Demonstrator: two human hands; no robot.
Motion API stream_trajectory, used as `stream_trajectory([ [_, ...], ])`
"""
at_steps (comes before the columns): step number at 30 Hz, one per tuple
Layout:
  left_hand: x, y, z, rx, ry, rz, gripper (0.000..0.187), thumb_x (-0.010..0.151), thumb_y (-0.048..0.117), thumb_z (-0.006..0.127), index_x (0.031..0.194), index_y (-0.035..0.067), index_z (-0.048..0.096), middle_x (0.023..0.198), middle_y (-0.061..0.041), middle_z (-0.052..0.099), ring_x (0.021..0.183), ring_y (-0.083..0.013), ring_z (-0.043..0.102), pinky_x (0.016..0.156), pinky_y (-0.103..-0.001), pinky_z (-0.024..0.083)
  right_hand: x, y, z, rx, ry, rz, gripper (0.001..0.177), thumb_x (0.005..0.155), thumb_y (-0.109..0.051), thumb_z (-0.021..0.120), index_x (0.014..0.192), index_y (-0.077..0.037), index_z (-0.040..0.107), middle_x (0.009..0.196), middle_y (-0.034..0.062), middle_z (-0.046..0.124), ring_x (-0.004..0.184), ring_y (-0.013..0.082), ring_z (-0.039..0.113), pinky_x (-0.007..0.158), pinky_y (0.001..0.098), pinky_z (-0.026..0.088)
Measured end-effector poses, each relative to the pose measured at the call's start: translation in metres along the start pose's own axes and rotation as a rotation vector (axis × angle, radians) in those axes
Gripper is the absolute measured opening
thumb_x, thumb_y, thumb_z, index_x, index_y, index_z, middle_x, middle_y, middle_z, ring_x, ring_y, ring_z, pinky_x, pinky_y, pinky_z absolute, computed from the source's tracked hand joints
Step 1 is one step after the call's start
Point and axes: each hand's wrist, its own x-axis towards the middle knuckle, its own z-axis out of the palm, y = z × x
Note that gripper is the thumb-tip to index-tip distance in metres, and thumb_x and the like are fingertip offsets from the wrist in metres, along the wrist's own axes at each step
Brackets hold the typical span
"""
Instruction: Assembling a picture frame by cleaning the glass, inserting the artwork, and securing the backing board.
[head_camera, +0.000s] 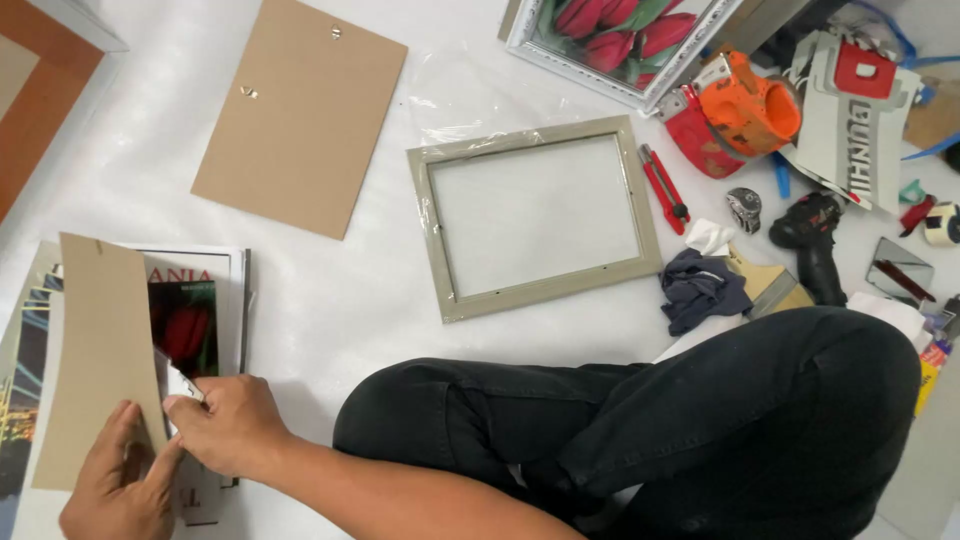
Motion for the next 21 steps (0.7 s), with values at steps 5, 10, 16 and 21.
stream_trajectory([
  [5,0.029,-0.052,-0.01,-0.024,-0.296,-0.076,0.042,0.084,-0.01,0.07,0.119,-0.023,0.051,0.107,-0.03,0.044,0.087,-0.0365,0.043,0.077,-0.045,0.035,-0.001,-0.024,-0.017,0.061,0.042,0.151,0.047,0.089,-0.041,0.065,0.066,-0.003,0.05,0.054,0.0032,0.045,0.047,0.0167,0.039,0.048,0.0326,0.038],
  [10,0.017,-0.077,-0.003,0.003,-0.202,0.039,0.047,0.095,-0.014,0.065,0.134,-0.033,0.047,0.13,-0.048,0.051,0.116,-0.0538,0.055,0.112,-0.064,0.041,-0.004,-0.015,-0.019,-0.01,-0.045,0.092,0.052,0.095,-0.038,0.061,0.063,0.002,0.056,0.055,0.0103,0.053,0.046,0.0209,0.044,0.05,0.0348,0.041],
  [16,0.017,-0.12,0.008,-0.003,-0.23,0.083,0.042,0.101,-0.014,0.058,0.137,-0.032,0.045,0.128,-0.046,0.055,0.116,-0.0467,0.058,0.105,-0.048,0.044,-0.014,-0.029,-0.034,-0.118,0.045,0.071,0.062,0.086,-0.042,0.063,0.081,0.02,0.063,0.064,0.0236,0.059,0.057,0.0311,0.056,0.06,0.0409,0.05],
  [21,0.02,-0.067,0.015,-0.001,-0.226,0.005,0.04,0.105,-0.008,0.056,0.134,-0.033,0.046,0.13,-0.049,0.051,0.115,-0.051,0.055,0.101,-0.052,0.044,-0.029,-0.023,-0.036,-0.16,0.017,-0.088,0.054,0.105,-0.03,0.051,0.061,0.002,0.053,0.053,0.0143,0.053,0.045,0.0301,0.048,0.051,0.0412,0.045],
])
